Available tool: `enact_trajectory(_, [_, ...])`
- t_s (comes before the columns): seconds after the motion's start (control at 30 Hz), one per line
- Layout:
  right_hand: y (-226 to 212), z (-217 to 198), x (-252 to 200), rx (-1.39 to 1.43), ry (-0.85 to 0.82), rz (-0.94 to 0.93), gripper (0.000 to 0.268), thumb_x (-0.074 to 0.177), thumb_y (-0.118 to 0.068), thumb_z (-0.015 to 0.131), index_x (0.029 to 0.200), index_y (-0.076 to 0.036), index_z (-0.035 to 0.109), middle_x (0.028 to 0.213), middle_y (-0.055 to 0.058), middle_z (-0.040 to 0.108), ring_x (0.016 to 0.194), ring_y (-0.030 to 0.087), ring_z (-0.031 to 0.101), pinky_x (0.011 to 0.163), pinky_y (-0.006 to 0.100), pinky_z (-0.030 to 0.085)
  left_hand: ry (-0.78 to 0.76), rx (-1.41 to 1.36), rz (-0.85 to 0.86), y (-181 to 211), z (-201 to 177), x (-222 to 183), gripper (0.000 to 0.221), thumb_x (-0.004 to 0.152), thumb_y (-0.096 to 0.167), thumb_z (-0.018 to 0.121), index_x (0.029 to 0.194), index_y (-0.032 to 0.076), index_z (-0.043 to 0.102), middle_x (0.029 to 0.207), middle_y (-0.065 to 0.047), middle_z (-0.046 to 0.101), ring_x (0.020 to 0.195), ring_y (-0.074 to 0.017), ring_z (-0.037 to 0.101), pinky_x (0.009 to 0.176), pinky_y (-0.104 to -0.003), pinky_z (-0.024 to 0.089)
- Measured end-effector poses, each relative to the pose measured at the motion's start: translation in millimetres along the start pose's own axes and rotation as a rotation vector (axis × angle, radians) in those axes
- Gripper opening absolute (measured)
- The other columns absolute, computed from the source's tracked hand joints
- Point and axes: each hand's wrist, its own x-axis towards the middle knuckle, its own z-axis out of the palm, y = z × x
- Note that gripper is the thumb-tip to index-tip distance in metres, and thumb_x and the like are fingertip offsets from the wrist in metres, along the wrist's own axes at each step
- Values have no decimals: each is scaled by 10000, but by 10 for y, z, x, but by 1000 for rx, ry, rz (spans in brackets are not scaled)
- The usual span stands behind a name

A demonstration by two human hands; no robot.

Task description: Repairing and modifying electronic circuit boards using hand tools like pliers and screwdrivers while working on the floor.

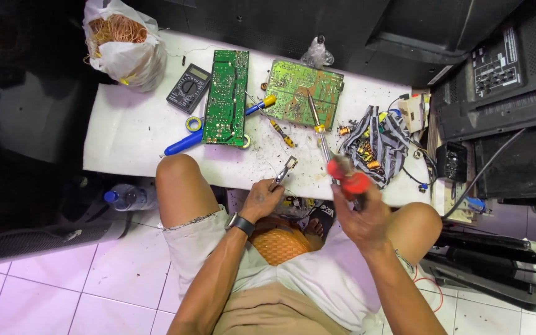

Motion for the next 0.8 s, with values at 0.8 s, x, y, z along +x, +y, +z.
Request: enact_trajectory(0.8, [-33, 267, 409, -151, -525, 266, 465, 711, -167, 667, 1155, -147, 531, 803, 192, 635, 750, 372, 623, 601, 415, 491, 55, 48, -30, -386, 29, 422, 295, 772, 209, 523, 800, -57, 648, 766, -267, 626, 831, -417, 607, 688, -458, 460])
